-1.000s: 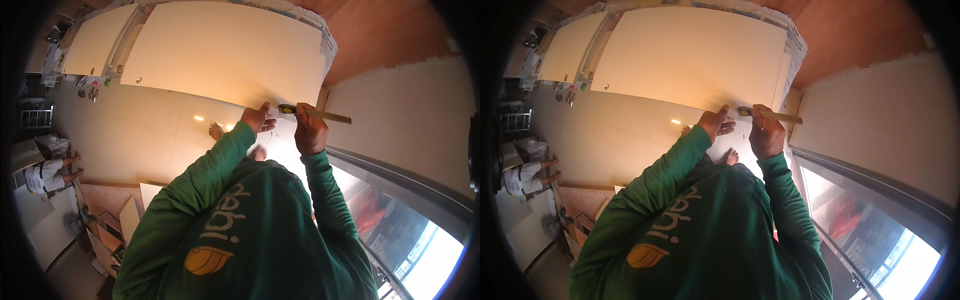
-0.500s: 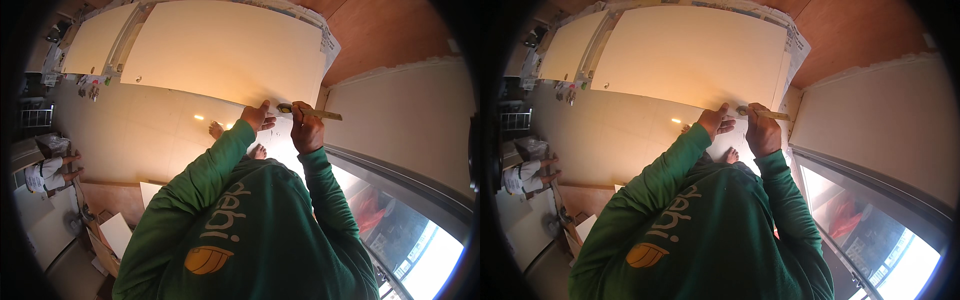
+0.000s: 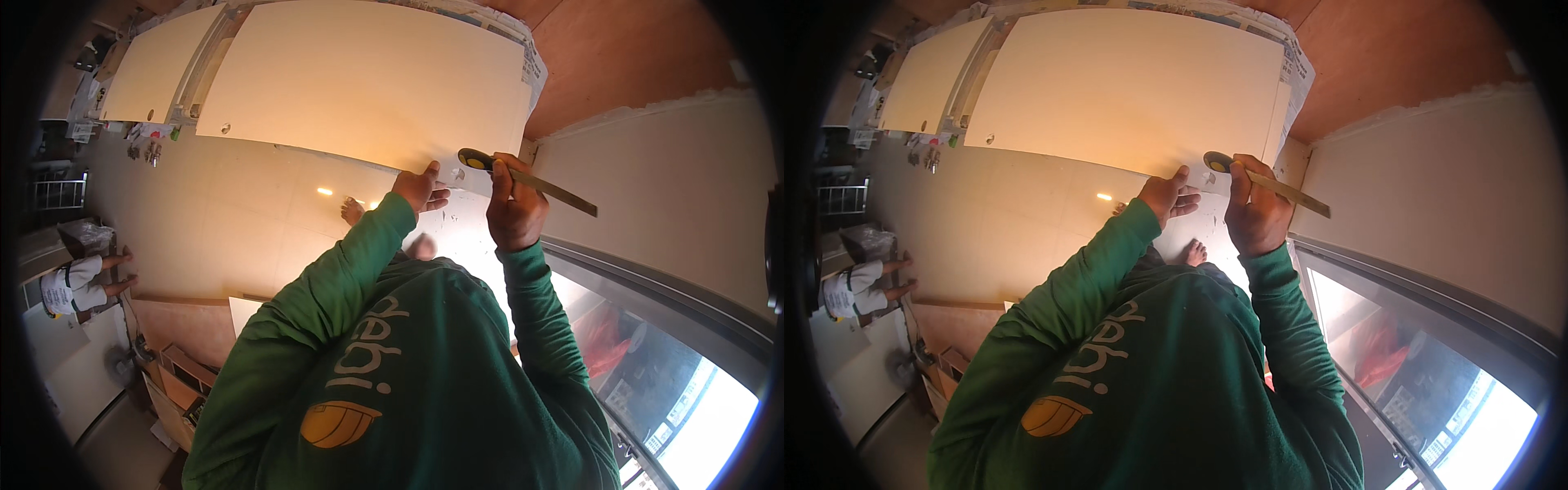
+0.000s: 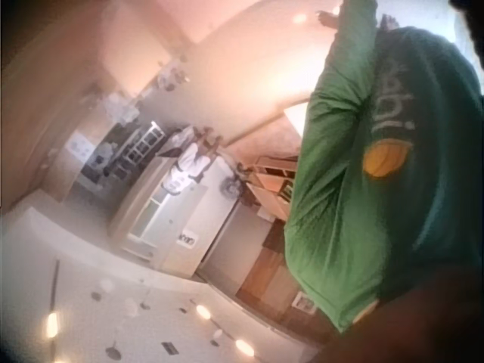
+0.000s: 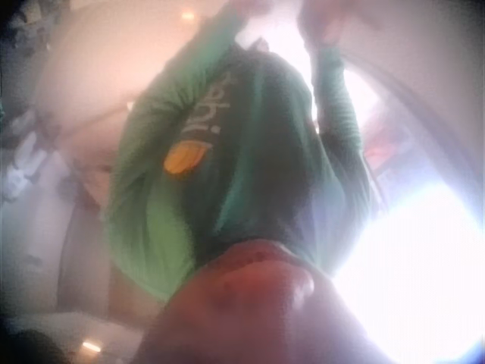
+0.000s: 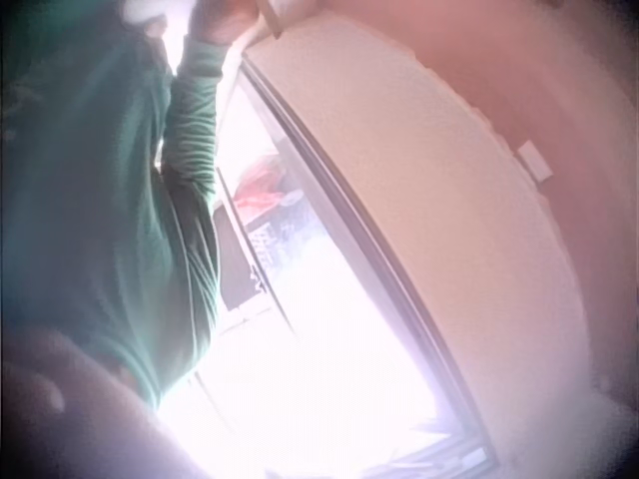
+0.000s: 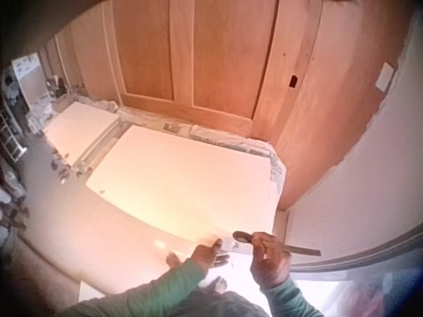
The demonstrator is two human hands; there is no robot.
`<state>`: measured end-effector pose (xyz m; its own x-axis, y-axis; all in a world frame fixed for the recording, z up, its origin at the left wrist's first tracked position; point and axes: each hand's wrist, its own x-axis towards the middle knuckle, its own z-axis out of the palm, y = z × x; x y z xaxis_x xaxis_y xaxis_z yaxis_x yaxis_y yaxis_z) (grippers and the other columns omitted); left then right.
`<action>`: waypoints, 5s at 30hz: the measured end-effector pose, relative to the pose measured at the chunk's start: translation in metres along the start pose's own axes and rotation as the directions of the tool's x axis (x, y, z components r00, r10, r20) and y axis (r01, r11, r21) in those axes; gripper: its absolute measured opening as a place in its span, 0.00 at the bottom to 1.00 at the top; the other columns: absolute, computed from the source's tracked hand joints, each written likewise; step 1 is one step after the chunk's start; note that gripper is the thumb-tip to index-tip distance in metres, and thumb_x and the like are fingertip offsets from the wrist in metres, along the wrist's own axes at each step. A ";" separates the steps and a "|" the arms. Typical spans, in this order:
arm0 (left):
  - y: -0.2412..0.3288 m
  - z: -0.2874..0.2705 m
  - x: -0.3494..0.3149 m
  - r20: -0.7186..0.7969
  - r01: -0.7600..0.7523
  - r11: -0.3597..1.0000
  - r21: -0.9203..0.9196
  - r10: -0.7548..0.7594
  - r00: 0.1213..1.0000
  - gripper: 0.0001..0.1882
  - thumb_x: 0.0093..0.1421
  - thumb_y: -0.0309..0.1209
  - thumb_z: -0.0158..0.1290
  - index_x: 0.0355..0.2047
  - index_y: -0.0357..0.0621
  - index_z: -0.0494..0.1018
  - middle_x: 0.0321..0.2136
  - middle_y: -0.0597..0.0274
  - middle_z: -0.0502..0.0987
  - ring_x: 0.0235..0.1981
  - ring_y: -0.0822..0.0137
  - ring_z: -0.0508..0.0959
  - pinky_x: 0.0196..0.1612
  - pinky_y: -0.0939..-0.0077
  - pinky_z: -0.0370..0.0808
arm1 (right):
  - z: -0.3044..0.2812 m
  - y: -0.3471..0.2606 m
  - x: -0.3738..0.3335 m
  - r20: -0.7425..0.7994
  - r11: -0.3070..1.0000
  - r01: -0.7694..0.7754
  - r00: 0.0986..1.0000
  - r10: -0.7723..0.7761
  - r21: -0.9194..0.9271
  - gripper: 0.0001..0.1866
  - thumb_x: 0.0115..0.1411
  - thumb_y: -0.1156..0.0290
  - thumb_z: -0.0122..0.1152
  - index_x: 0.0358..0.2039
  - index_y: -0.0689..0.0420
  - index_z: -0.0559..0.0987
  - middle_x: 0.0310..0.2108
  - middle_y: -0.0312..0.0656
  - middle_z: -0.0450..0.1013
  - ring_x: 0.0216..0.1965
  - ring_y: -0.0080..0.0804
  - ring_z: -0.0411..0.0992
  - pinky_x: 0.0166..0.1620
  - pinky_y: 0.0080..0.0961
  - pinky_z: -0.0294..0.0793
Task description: The person installs a white cabinet door onto a wall-mounted cabinet frame. They use a screwdriver to tighten screws into the door's mounting points, securing it in place. The person adjusts the door's position and continues fastening it.
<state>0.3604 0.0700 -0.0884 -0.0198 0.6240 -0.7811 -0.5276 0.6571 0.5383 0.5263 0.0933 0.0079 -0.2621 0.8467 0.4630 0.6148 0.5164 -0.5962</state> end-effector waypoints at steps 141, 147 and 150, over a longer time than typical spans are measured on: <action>0.021 -0.036 0.001 0.142 0.216 0.974 -0.064 -0.205 0.968 0.34 0.64 0.52 0.66 0.60 0.44 0.69 0.51 0.62 0.74 0.52 0.61 0.80 0.52 0.64 0.81 | 0.033 -0.002 -0.033 -0.002 0.930 -0.366 0.931 0.366 0.016 0.11 0.75 0.70 0.55 0.48 0.63 0.81 0.37 0.46 0.82 0.34 0.33 0.84 0.38 0.27 0.86; 0.029 -0.035 -0.004 0.115 0.209 0.977 -0.044 -0.203 0.972 0.29 0.64 0.49 0.67 0.57 0.48 0.71 0.50 0.67 0.74 0.51 0.62 0.80 0.51 0.64 0.80 | 0.023 -0.005 -0.023 0.053 0.919 -0.387 0.922 0.384 0.075 0.12 0.73 0.69 0.58 0.48 0.63 0.82 0.38 0.46 0.82 0.36 0.33 0.83 0.39 0.28 0.83; 0.026 -0.039 0.002 0.115 0.208 0.975 -0.076 -0.198 0.973 0.27 0.64 0.49 0.67 0.56 0.50 0.73 0.49 0.68 0.75 0.51 0.63 0.80 0.51 0.64 0.80 | 0.012 -0.014 -0.008 -0.133 0.903 -0.370 0.905 0.403 0.220 0.12 0.74 0.71 0.55 0.50 0.62 0.82 0.37 0.46 0.82 0.36 0.34 0.82 0.42 0.28 0.81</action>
<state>0.3139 0.0716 -0.0879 0.1835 0.5257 -0.8306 -0.5832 0.7384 0.3385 0.5104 0.0808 0.0050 0.1094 0.9577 0.2661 0.4881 0.1814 -0.8537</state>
